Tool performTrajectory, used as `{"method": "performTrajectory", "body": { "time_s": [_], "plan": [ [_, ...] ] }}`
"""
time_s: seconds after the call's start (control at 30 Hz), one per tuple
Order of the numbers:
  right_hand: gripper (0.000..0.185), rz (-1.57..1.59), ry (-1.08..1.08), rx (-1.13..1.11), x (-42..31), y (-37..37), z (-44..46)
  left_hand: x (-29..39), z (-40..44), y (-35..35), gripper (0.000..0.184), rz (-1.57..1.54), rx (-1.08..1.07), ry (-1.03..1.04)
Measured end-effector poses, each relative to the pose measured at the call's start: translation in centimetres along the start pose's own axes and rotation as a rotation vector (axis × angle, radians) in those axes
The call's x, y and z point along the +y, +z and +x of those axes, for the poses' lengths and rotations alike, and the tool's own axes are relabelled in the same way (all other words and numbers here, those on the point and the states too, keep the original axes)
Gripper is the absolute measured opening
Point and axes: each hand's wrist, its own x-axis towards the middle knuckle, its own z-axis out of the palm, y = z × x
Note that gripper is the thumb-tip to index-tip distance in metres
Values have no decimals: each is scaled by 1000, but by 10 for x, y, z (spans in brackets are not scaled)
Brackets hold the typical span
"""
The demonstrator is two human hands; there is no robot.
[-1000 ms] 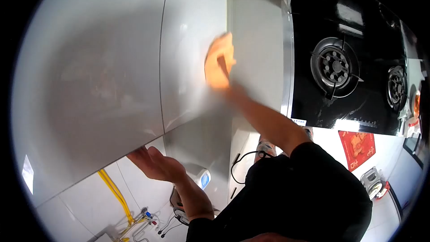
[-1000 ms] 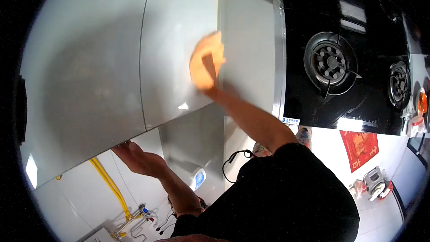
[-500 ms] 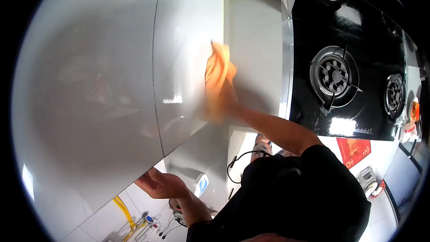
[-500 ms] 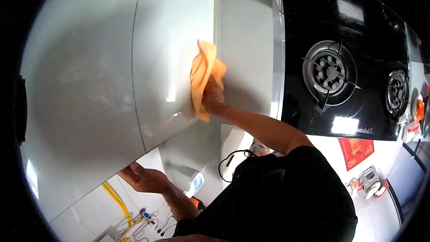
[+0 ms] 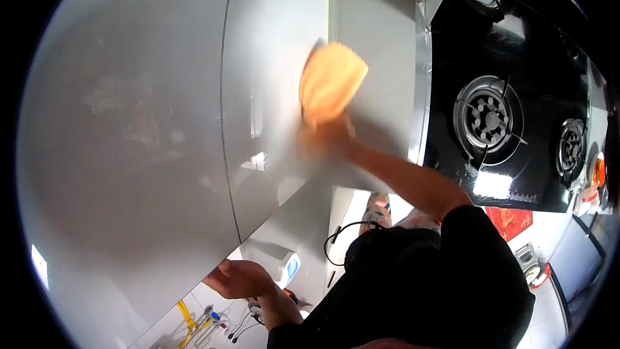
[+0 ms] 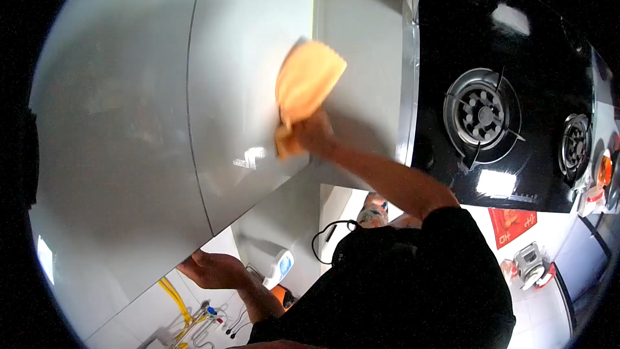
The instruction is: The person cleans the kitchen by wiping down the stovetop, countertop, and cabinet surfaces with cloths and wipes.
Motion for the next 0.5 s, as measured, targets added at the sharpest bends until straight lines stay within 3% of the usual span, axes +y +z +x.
{"method": "performTrajectory", "body": {
  "time_s": [0.1, 0.13, 0.23, 0.27, 0.37, 0.43, 0.5],
  "plan": [
    [15, -85, 154, 502, -78, -25, 11, -3, -1, -3, 32, -22, -4, -49],
    [21, -171, 73, 121, -47, -28, 36, -14, 0, -6, 34, -76, -36, 8],
    [29, -179, 199, -542, -32, -47, 57, -10, 0, -11, 37, -79, -53, 22],
    [29, 25, 169, -309, -31, -45, 44, -6, 1, -6, 38, -42, -37, -22],
    [59, 349, -69, -99, 10, 3, -31, -21, -3, -11, 41, -122, -68, -69],
    [74, -189, -347, -141, -7, 1, -64, -15, -2, -7, 43, -153, -66, -42],
    [67, -315, -364, -271, 1, 34, -78, -14, 0, -4, 45, -188, -59, -9]
  ]
}}
